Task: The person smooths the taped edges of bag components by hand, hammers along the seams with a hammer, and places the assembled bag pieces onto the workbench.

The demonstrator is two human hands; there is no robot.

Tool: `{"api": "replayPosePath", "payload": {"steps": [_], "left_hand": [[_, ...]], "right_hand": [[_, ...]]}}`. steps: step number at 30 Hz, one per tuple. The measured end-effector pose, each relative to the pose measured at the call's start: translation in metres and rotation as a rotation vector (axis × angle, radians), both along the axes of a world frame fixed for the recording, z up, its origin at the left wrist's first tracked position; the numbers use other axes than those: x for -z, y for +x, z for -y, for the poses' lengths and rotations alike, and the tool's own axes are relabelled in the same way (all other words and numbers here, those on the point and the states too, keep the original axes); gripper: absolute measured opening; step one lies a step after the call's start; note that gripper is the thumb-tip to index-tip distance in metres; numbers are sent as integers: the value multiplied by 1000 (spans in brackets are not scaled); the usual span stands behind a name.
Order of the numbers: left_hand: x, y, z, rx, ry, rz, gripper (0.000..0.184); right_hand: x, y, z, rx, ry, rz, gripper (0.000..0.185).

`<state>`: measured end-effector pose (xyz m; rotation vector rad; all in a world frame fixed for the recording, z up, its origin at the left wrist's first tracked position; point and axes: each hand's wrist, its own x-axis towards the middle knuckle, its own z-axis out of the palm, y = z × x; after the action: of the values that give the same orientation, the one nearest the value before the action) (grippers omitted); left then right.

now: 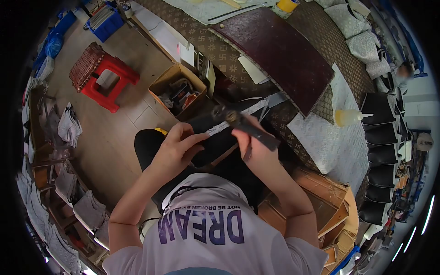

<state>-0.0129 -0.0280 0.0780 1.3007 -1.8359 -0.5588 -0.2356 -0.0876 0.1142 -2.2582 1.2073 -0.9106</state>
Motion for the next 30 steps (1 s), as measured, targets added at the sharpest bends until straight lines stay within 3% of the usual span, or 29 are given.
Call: {"api": "replayPosePath", "payload": {"steps": [2,5,8,10,11,12,13,14,17,18,19,20,21,23,24,26,27,29,30], "left_hand": [[7,7,-4,-12,35,-56,26],[21,8,-9,-44,-20,-88,27],[31,4,-13,-109,-97,-102,28],[36,5,-16,-163,-174,-47,29],[38,7,-18,-193,-230,10,30],[41,9,-19,-215,-290,68,31],[46,10,-21,-212,-281,41,35],[53,12,-24,-210,-271,14,40],[61,12,-38,-206,-144,-207,62],[63,12,-43,-205,-83,-305,71],[67,15,-46,-144,-92,-265,108],[68,16,-47,-133,-46,-246,115],[67,14,-46,-118,1,-230,123],[66,13,-41,-16,105,-254,141],[64,9,-38,-30,115,-274,143],[60,1,-34,-68,141,-317,148],[57,-1,-31,-80,134,-308,148],[52,-4,-30,-93,131,-282,150],[53,-4,-30,-106,131,-300,150]], "right_hand": [[0,3,-2,-127,80,-177,20],[-23,5,13,-37,60,-350,18],[-16,17,1,1,-58,138,28],[-11,15,-10,-169,118,21,28],[-5,13,-12,-165,302,-231,25],[-11,14,-9,-164,189,-289,23],[-18,15,-2,-167,69,-350,22],[-22,11,6,-177,126,-430,20],[-33,22,6,-46,19,-210,20],[-31,27,1,-67,22,40,24],[-22,25,-9,-91,97,123,26],[-14,23,-17,-108,172,208,27],[-20,26,-17,-248,280,39,28],[-8,32,-16,-278,264,-178,26],[-27,38,-9,-253,122,-363,26],[-40,45,-1,-175,26,-270,25],[-34,43,-5,-122,101,-33,24],[-26,35,-19,-104,168,146,25],[-23,38,-17,-265,211,62,27]]}}
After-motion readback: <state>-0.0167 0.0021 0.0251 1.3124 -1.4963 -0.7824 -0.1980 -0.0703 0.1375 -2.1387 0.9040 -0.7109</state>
